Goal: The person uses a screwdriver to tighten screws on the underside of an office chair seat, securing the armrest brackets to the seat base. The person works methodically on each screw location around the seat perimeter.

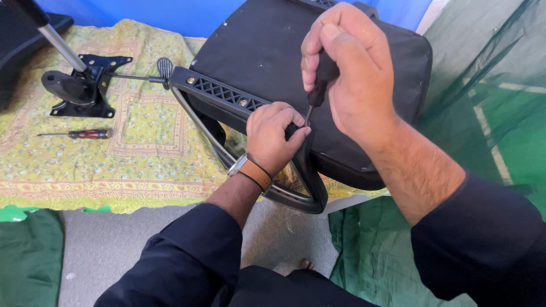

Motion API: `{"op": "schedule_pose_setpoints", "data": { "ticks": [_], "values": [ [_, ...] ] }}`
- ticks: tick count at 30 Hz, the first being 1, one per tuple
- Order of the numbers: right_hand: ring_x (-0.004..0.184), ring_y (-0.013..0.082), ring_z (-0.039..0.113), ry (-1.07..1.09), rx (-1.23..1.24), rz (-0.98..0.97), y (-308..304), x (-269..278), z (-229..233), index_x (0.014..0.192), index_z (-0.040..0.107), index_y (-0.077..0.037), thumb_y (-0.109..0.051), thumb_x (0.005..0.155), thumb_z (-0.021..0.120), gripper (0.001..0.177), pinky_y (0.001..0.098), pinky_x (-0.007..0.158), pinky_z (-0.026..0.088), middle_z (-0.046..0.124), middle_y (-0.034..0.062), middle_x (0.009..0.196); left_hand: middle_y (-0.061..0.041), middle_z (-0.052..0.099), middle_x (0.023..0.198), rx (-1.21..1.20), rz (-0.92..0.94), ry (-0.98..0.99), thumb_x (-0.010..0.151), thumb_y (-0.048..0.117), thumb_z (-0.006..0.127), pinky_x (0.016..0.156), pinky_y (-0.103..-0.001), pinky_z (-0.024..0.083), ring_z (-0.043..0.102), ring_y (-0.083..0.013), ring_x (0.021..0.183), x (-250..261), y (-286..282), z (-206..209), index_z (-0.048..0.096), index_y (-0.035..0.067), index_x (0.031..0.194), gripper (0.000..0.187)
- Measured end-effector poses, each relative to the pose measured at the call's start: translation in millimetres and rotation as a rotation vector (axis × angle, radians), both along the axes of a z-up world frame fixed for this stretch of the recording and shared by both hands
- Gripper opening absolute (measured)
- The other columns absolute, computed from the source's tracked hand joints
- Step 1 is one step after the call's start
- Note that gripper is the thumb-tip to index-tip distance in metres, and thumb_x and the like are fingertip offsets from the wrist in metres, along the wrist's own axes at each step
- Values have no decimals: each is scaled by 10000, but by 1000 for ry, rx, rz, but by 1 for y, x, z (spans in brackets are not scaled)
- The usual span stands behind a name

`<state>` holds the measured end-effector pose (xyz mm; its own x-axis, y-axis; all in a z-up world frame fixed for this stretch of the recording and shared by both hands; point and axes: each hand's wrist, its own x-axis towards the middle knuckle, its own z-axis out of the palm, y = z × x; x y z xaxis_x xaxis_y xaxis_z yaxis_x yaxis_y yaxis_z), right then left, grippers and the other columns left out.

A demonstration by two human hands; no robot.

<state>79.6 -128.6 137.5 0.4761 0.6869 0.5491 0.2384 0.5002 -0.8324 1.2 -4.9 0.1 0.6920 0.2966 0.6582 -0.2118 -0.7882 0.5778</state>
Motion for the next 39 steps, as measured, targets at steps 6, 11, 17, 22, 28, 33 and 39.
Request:
{"op": "schedule_pose_setpoints", "data": {
  "ticks": [6,11,17,22,28,33,39],
  "values": [
    [709,173,549,111,7,114,-4,21,0,957,544,-20,-218,1185,514,303,314,657,487,571,98,831,-13,681,1001,15,-7,11,769,204,846,932,-441,459,640,-285,1033,-5,-2,4,684,144,861,196],
    [712,178,560,114,19,157,-11,28,-3,1013,545,-29,-261,1188,502,294,317,671,495,577,102,830,-28,696,1016,30,4,4,773,178,849,933,-425,476,656,-286,1031,-6,-6,4,689,127,868,194],
    [720,183,578,111,21,204,-18,36,-3,1051,517,-45,-274,1182,477,267,328,665,494,582,88,927,-32,698,1023,21,17,-1,780,164,851,941,-418,475,660,-278,1029,-2,-9,4,688,122,872,192],
    [765,185,657,150,89,132,-8,45,-12,1107,523,-97,-205,1135,492,116,328,682,551,597,55,960,-26,691,1021,31,36,23,783,156,844,965,-423,459,658,-274,1049,-4,-10,7,688,129,913,205],
    [792,154,635,-123,46,74,-6,72,-14,1120,582,-34,-202,1173,580,177,286,717,538,614,70,948,-14,672,1048,25,17,18,767,166,840,973,-420,434,640,-262,1065,-3,-5,10,691,153,942,230],
    [768,118,610,-228,-21,32,4,79,-5,1099,606,-19,-234,1175,657,234,243,707,516,629,62,941,19,656,1033,25,-24,35,789,175,835,953,-412,430,636,-227,1050,-3,4,19,685,175,922,200],
    [787,95,595,-251,-8,-79,11,79,-11,1142,614,6,-224,1176,690,244,210,736,506,624,57,981,23,649,1012,27,-37,83,772,170,836,943,-421,397,619,-239,1047,1,8,26,699,177,905,191]
  ]
}}
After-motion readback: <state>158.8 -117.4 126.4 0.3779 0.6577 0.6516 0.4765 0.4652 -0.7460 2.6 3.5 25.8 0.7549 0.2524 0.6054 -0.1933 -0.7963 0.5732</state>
